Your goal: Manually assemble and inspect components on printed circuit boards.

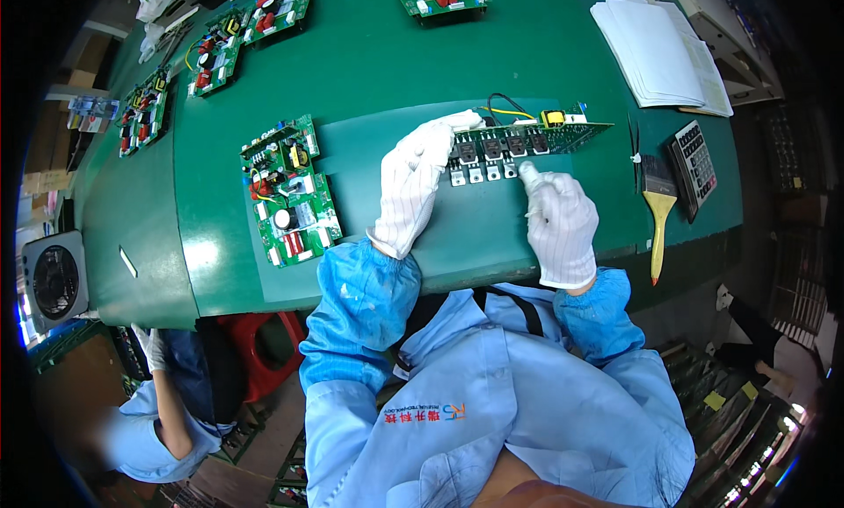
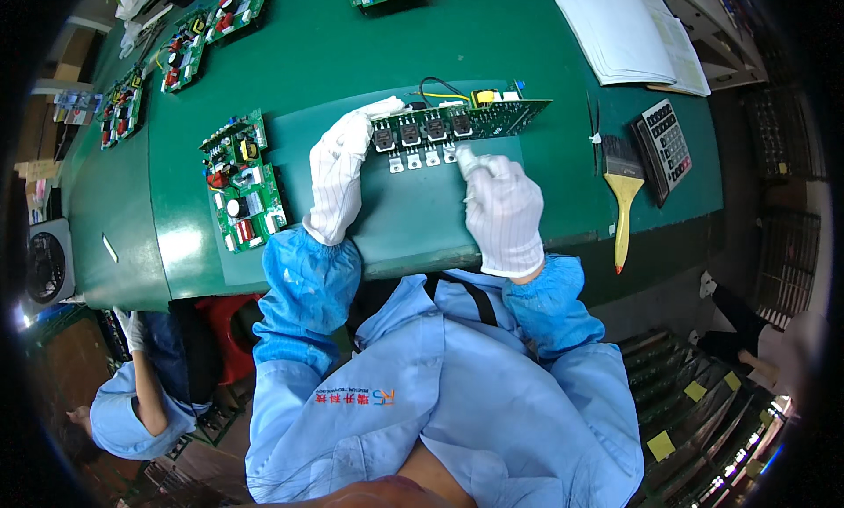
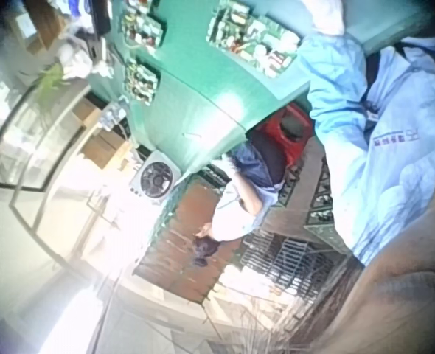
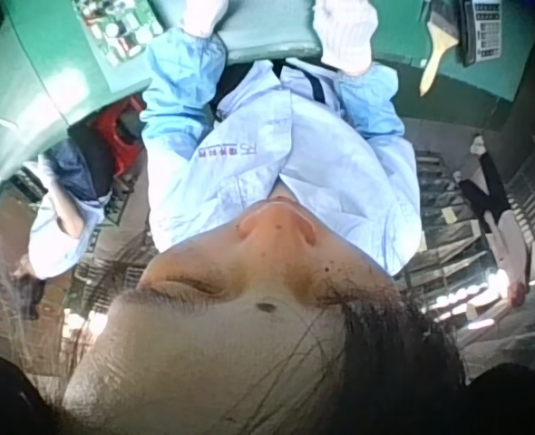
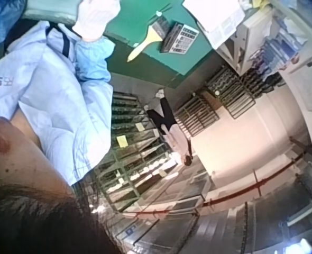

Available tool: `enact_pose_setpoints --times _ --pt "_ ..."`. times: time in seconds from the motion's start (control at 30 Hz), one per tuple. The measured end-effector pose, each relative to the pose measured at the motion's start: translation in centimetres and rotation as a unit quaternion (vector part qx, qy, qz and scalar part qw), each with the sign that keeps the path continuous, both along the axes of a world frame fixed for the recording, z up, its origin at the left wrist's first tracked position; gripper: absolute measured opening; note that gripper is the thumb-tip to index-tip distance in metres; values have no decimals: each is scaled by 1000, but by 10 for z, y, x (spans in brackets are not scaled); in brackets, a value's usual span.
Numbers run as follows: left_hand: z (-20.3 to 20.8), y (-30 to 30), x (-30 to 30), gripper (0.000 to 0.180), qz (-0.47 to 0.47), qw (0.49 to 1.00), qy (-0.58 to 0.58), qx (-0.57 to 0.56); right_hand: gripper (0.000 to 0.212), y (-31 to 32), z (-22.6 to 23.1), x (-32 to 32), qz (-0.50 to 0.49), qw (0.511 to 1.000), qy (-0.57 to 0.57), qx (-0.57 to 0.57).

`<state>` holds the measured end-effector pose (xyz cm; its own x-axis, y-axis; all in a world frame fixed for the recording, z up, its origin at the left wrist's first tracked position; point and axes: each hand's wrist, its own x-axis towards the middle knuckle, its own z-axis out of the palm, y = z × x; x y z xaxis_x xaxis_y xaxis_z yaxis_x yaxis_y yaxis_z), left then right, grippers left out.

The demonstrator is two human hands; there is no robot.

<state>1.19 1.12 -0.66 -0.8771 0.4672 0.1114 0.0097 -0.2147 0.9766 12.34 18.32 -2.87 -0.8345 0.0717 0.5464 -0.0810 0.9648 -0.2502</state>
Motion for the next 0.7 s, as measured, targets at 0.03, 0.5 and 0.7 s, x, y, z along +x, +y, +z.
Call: enact_pose_setpoints --times 0.03,0.5,0.7 --pt "1 0 0 43 0 1000 -3 -3 39 -4 1 0 7 1000 6 11" --pt "-2 -1 -3 36 -10 1000 3 5 27 -3 -3 -1 35 995 21 90" --pt "-1 -1 -2 36 -8 1000 4 0 27 -1 -8 -3 38 993 29 108"
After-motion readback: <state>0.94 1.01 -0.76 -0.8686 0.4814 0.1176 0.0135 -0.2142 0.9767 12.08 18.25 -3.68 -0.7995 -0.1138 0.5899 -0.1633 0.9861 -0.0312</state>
